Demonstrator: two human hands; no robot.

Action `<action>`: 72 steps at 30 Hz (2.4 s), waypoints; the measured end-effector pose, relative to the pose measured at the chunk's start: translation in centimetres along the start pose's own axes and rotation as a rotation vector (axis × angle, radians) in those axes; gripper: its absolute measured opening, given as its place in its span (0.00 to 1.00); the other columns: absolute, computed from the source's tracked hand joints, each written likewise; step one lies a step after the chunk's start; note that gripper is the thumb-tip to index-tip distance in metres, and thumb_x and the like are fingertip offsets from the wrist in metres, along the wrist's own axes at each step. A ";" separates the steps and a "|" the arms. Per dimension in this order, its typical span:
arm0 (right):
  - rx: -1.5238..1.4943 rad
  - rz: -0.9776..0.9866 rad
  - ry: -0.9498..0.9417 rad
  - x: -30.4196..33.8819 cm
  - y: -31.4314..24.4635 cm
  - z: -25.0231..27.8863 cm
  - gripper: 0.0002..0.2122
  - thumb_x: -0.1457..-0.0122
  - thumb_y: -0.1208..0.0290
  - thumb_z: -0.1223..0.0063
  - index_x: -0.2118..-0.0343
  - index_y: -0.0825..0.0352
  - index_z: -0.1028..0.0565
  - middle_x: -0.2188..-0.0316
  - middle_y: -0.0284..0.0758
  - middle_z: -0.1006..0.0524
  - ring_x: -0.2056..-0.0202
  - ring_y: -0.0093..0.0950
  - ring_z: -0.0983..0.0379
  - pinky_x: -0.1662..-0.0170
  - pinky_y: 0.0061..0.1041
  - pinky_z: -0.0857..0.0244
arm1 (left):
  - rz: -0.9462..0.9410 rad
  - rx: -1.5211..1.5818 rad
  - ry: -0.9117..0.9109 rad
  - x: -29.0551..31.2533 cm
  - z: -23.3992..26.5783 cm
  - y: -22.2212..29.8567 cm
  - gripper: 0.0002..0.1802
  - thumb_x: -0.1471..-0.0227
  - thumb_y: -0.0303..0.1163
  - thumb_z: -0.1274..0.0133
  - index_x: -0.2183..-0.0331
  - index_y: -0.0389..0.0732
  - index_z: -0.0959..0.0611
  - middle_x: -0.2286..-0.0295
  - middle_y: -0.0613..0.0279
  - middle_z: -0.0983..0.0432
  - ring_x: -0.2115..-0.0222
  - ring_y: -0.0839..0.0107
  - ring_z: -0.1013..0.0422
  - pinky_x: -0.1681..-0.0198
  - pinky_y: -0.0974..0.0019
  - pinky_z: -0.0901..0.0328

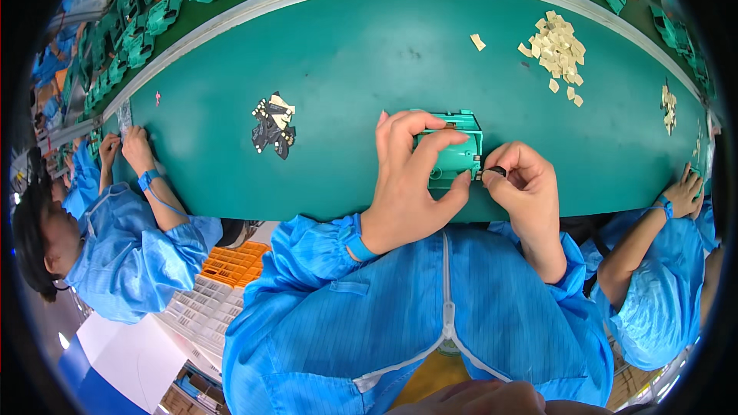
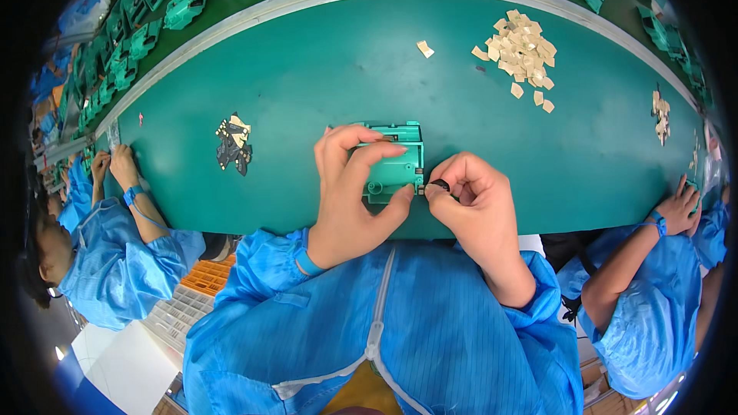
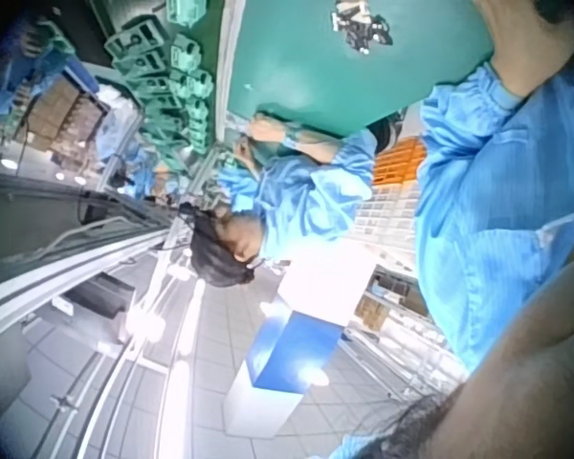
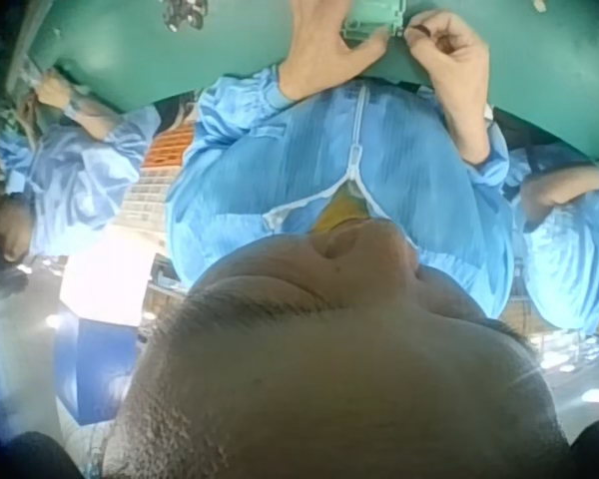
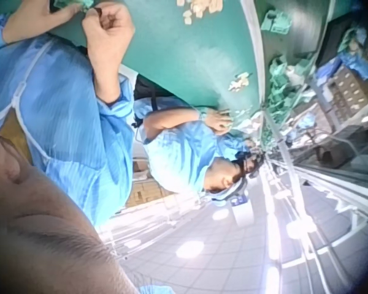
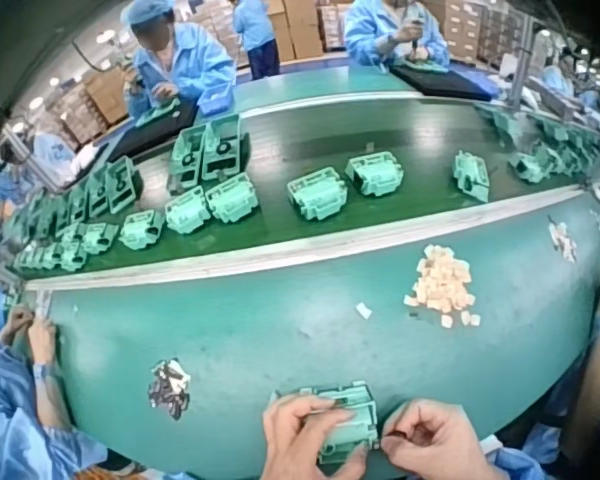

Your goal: The person assembles electronic components by hand, inserting circuit boards and small metal connectors into green plastic housings.

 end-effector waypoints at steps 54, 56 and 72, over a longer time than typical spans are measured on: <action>0.082 0.051 0.050 0.0 1.1 1.2 0.08 0.46 0.86 0.43 0.74 0.69 0.31 0.73 0.28 0.27 0.72 0.13 0.34 0.69 0.16 0.38 | -0.037 -0.103 0.018 0.5 -1.7 0.7 0.28 0.61 0.25 0.32 0.54 0.47 0.20 0.51 0.58 0.34 0.46 0.53 0.40 0.35 0.37 0.54; 0.084 0.054 0.044 -0.1 1.2 1.4 0.08 0.46 0.86 0.43 0.74 0.69 0.31 0.73 0.28 0.27 0.72 0.13 0.34 0.70 0.16 0.38 | -0.040 -0.102 0.019 0.6 -1.9 0.5 0.28 0.61 0.25 0.32 0.54 0.47 0.20 0.51 0.58 0.34 0.46 0.53 0.40 0.35 0.37 0.54; 0.156 0.027 0.016 -0.1 0.9 1.8 0.06 0.43 0.82 0.41 0.72 0.70 0.29 0.75 0.27 0.27 0.72 0.14 0.32 0.70 0.17 0.38 | -0.029 -0.105 -0.010 0.4 -1.7 0.5 0.28 0.60 0.25 0.33 0.54 0.47 0.20 0.50 0.58 0.34 0.45 0.52 0.41 0.35 0.37 0.55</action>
Point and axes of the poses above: each hand's wrist, its own x-axis away from the middle knuckle, its own z-axis out of the back of the hand, y = z × x, the point moved 2 cm from there along -x, towards the middle knuckle
